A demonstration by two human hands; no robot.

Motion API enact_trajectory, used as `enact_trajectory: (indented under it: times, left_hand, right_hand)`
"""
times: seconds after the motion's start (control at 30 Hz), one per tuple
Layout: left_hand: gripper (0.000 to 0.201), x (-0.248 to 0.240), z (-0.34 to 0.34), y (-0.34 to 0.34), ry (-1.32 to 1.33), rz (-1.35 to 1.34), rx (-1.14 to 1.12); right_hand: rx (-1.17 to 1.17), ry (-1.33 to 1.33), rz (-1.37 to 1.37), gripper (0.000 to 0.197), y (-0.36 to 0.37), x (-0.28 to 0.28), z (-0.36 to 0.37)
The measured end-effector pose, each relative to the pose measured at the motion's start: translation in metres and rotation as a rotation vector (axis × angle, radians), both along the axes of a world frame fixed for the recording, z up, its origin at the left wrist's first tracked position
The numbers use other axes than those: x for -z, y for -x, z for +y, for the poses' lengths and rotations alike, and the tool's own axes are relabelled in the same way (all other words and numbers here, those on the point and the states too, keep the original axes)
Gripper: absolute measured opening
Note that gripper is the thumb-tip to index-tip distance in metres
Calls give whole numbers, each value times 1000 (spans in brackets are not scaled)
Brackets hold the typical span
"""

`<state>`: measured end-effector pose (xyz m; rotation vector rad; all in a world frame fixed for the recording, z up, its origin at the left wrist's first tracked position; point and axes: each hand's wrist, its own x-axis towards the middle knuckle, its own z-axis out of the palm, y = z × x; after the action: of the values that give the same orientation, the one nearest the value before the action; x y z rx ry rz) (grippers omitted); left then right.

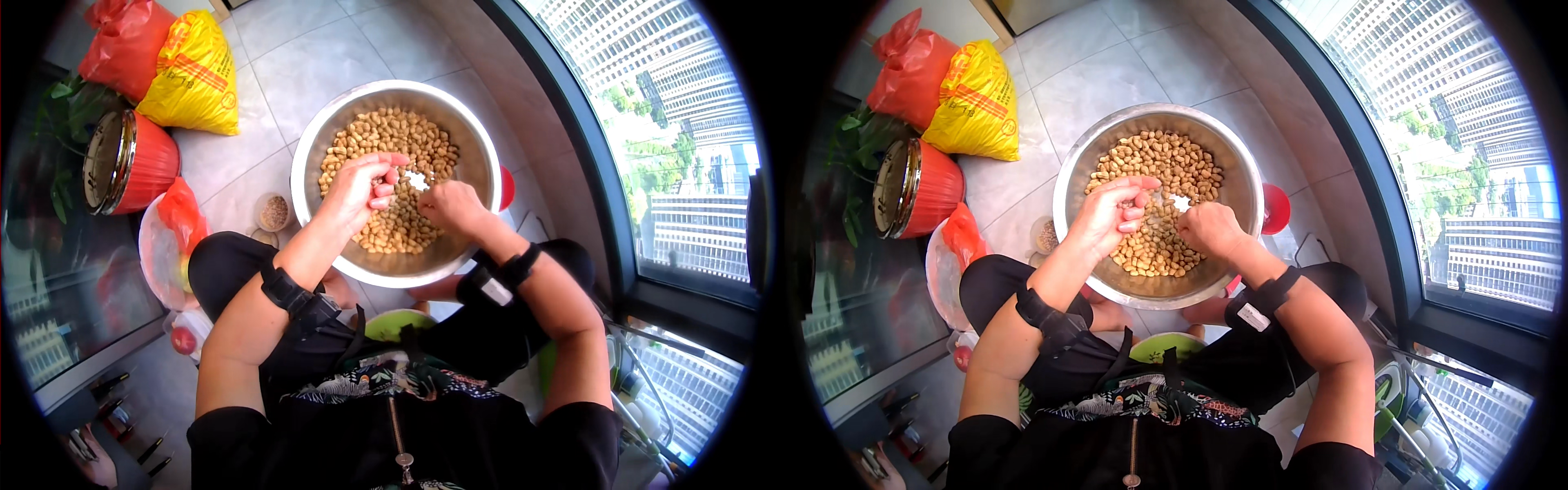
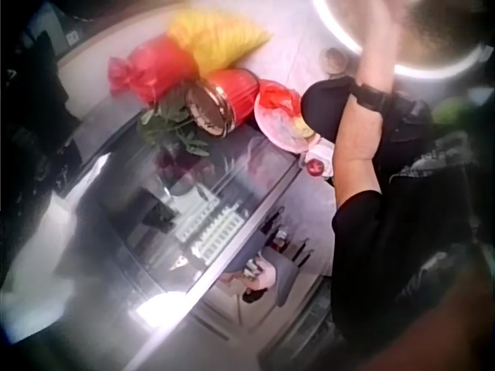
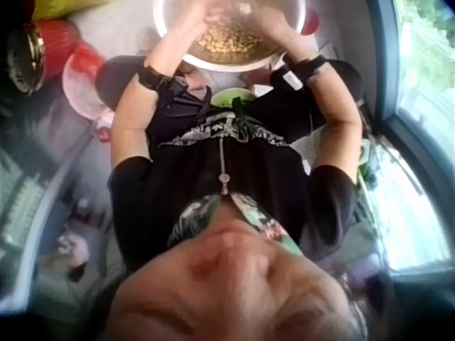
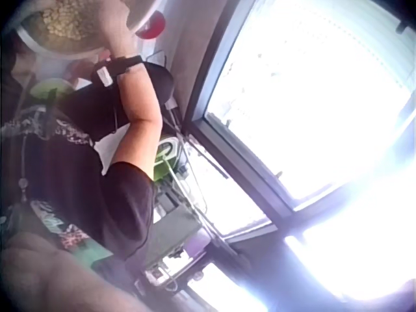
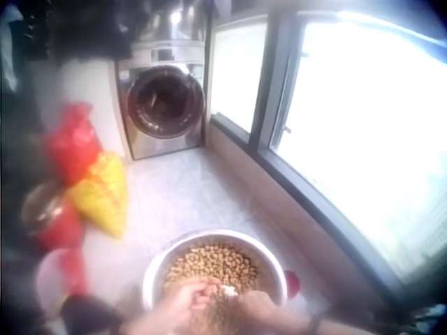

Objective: The person is peeling the skins off of peanuts by hand and placing the peeled peanuts into a separate small red cup.

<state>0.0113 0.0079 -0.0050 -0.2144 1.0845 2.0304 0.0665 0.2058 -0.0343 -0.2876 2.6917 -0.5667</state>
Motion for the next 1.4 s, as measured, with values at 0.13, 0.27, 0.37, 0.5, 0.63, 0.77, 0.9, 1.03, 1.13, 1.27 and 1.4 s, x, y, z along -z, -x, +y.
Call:
enact_trajectory:
  times: [0.13,0.27,0.37,0.5,0.63,0.77,0.9,1.03,1.13,1.27,1.4]
  left_hand:
    - [24,-1,2,-2,12,20,19]
    - [23,-1,3,-3,25,11,20]
    - [21,-2,1,-4,58,20,39]
    - [21,2,1,-8,134,7,65]
    - [24,1,9,-14,172,62,173]
    - [19,0,7,-7,49,33,113]
    - [14,-3,9,-4,-23,14,76]
    - [14,-10,6,0,-60,-57,87]
    - [14,-8,6,0,-20,-8,79]
    - [15,-10,3,2,-25,-72,40]
    - [17,-9,2,1,-23,-61,30]
  right_hand:
    - [-143,-212,23,11,-12,8,-3]
    - [-200,-298,64,10,-18,33,-1]
    - [-171,-242,67,10,-9,24,0]
    - [165,267,108,17,14,-24,7]
    - [339,569,50,16,19,-56,1]
    - [343,643,80,15,21,-60,-13]
    - [438,859,49,18,20,-36,-7]
    - [421,914,162,20,19,-46,-11]
    - [411,831,124,17,21,-49,-10]
    - [340,770,178,15,17,-61,-17]
    - [344,705,148,14,19,-60,-19]
